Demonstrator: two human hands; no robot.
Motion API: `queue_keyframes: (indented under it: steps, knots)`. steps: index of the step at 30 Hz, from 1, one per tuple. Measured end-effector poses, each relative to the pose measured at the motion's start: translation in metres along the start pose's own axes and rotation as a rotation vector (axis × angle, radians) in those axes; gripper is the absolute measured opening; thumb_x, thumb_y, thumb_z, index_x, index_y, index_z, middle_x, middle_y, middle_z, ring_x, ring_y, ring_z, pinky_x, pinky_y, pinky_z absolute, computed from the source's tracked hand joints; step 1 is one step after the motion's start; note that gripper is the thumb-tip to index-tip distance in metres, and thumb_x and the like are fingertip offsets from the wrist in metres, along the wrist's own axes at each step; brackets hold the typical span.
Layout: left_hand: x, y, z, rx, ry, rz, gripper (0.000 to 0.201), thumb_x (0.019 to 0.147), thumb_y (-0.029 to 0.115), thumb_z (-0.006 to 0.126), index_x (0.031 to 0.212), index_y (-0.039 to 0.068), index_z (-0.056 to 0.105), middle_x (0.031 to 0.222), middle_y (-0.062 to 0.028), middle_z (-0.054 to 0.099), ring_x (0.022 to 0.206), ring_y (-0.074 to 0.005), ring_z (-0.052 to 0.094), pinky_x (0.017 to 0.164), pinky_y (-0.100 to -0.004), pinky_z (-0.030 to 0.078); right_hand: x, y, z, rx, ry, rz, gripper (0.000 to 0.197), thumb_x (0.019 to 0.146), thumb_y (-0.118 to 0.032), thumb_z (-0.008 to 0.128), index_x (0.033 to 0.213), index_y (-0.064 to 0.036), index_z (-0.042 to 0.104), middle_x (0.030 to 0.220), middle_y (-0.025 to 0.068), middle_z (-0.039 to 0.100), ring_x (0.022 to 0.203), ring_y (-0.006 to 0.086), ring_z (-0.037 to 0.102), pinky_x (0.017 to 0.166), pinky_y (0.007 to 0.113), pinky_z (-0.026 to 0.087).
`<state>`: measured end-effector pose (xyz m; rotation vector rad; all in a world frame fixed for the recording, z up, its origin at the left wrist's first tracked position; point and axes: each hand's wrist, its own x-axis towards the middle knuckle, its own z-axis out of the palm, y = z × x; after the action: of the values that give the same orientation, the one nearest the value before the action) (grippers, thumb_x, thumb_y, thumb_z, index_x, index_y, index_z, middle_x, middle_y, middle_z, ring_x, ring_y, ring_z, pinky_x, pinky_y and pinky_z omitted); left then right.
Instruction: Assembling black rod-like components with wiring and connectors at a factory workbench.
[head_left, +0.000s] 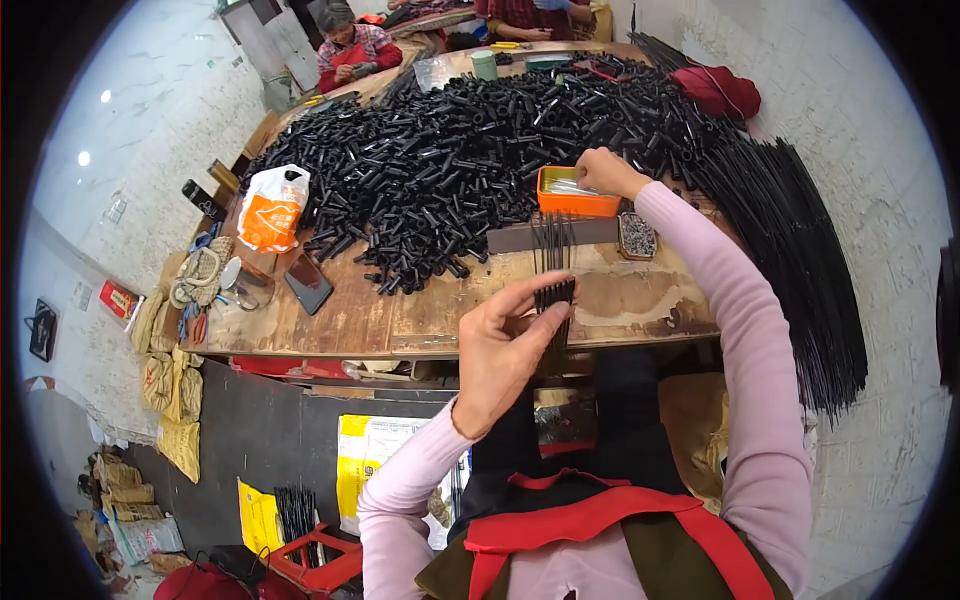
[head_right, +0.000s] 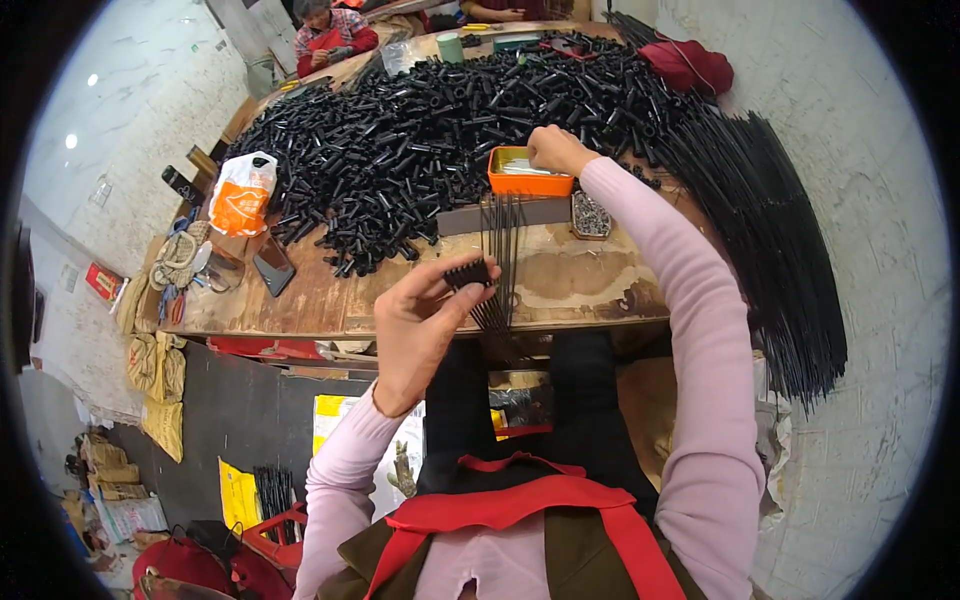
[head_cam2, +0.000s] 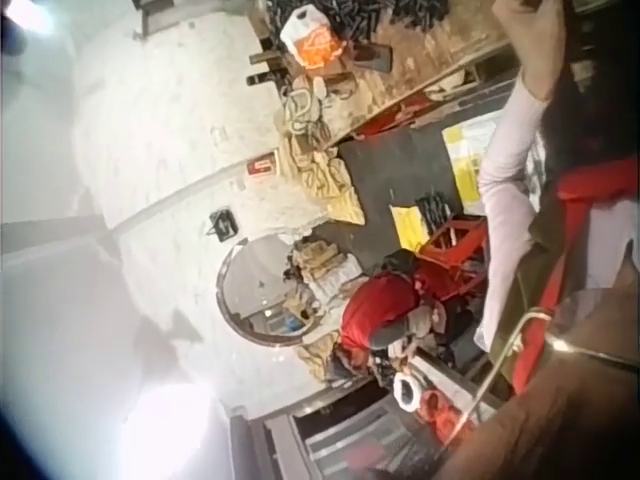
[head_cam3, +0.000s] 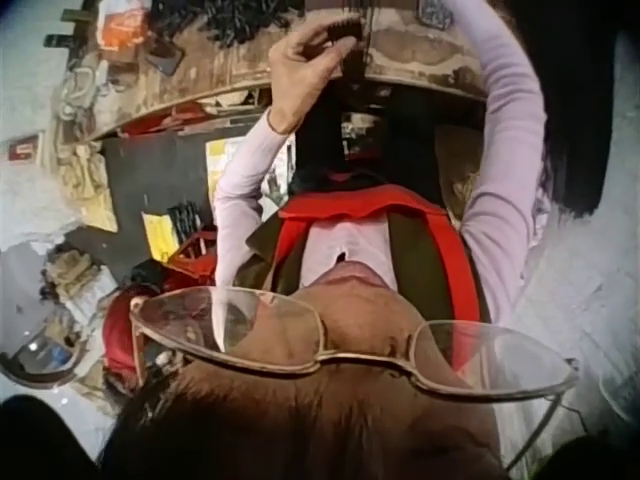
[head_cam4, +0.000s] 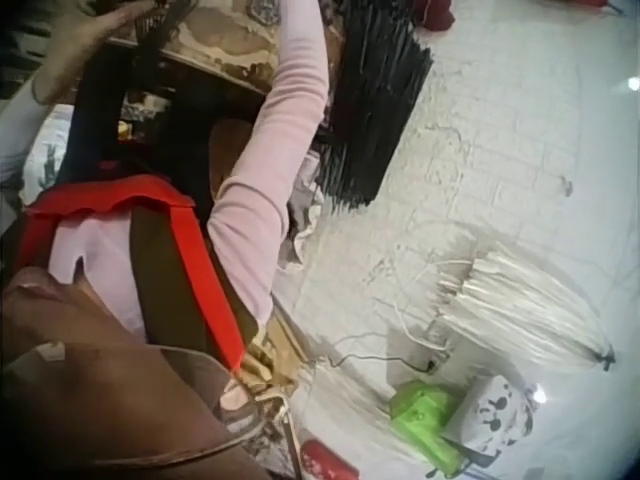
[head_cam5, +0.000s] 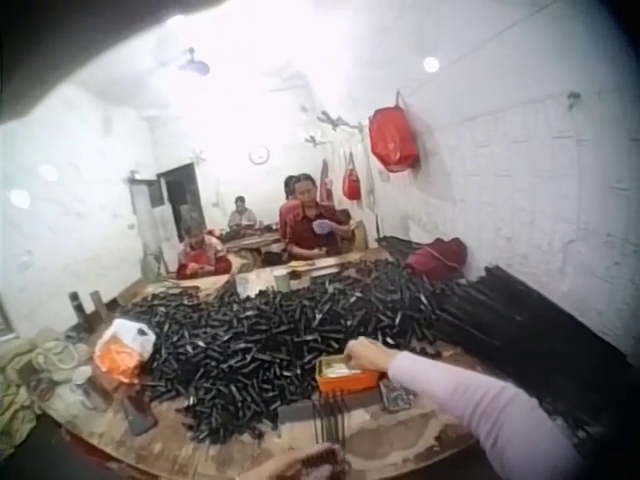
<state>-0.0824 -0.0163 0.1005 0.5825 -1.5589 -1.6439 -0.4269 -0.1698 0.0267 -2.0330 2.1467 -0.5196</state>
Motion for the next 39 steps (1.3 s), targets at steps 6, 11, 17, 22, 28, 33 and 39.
queue_keyframes:
  steps: [6,11,17,22,28,33,39]
  knots:
    - [0.003,0.001,-0.012,0.016,-0.015,-0.033,0.041,0.090,-0.002,0.063,0.130,-0.005,0.055,0.104,-0.0128,0.070,0.092,-0.0121,0.067,0.084,-0.0257,0.056,-0.064,-0.063,-0.048,0.082,0.346,-0.353,0.014,0.080,-0.010,0.063,0.087,0.0004,0.068,0.080,0.0159,0.066,0.069,0.0309,0.065,0.068,0.038,0.052]
    - [0.003,0.009,-0.016,0.061,-0.029,-0.059,0.039,0.090,0.000,0.065,0.128,-0.004,0.058,0.102,-0.0115,0.071,0.083,-0.0086,0.066,0.080,-0.0234,0.056,-0.191,-0.161,-0.100,0.273,0.320,-0.426,0.022,0.080,0.001,0.065,0.102,-0.0004,0.064,0.079,0.0097,0.057,0.067,0.0187,0.057,0.060,0.029,0.046]
    - [0.009,0.014,-0.017,-0.020,-0.046,-0.047,0.026,0.092,0.002,0.064,0.117,-0.005,0.064,0.101,-0.0103,0.070,0.090,-0.0114,0.067,0.084,-0.0250,0.057,-0.229,-0.179,-0.104,-0.036,0.326,-0.575,0.057,0.076,0.003,0.063,0.132,-0.0087,0.058,0.090,0.0097,0.055,0.072,0.0249,0.058,0.061,0.034,0.048]
    - [0.009,0.010,-0.015,-0.093,-0.048,-0.023,0.023,0.092,0.003,0.063,0.114,-0.005,0.066,0.102,-0.0113,0.070,0.093,-0.0144,0.067,0.086,-0.0275,0.057,-0.232,-0.178,-0.101,-0.130,0.260,-0.570,0.065,0.074,0.002,0.062,0.137,-0.0115,0.053,0.089,0.0089,0.052,0.072,0.0246,0.056,0.061,0.036,0.048]
    - [0.010,0.014,-0.014,-0.098,-0.018,-0.067,0.021,0.093,0.003,0.063,0.111,-0.005,0.066,0.102,-0.0116,0.069,0.094,-0.0156,0.067,0.086,-0.0283,0.057,-0.239,-0.178,-0.098,-0.159,0.211,-0.545,0.069,0.075,0.000,0.062,0.142,-0.0148,0.048,0.087,0.0082,0.048,0.073,0.0244,0.057,0.060,0.037,0.048]
    - [0.010,0.012,-0.014,-0.091,-0.021,-0.051,0.021,0.093,0.004,0.063,0.111,-0.004,0.066,0.101,-0.0109,0.069,0.094,-0.0159,0.067,0.084,-0.0290,0.058,-0.239,-0.177,-0.093,-0.148,0.213,-0.538,0.070,0.076,0.000,0.062,0.142,-0.0157,0.048,0.086,0.0082,0.048,0.073,0.0243,0.057,0.060,0.037,0.048]
    - [0.010,0.013,-0.013,-0.075,-0.005,-0.057,0.019,0.093,0.005,0.063,0.110,-0.003,0.066,0.101,-0.0095,0.069,0.094,-0.0152,0.067,0.084,-0.0289,0.058,-0.238,-0.176,-0.090,-0.109,0.234,-0.533,0.070,0.076,0.001,0.062,0.142,-0.0156,0.048,0.087,0.0085,0.049,0.072,0.0244,0.057,0.061,0.037,0.049]
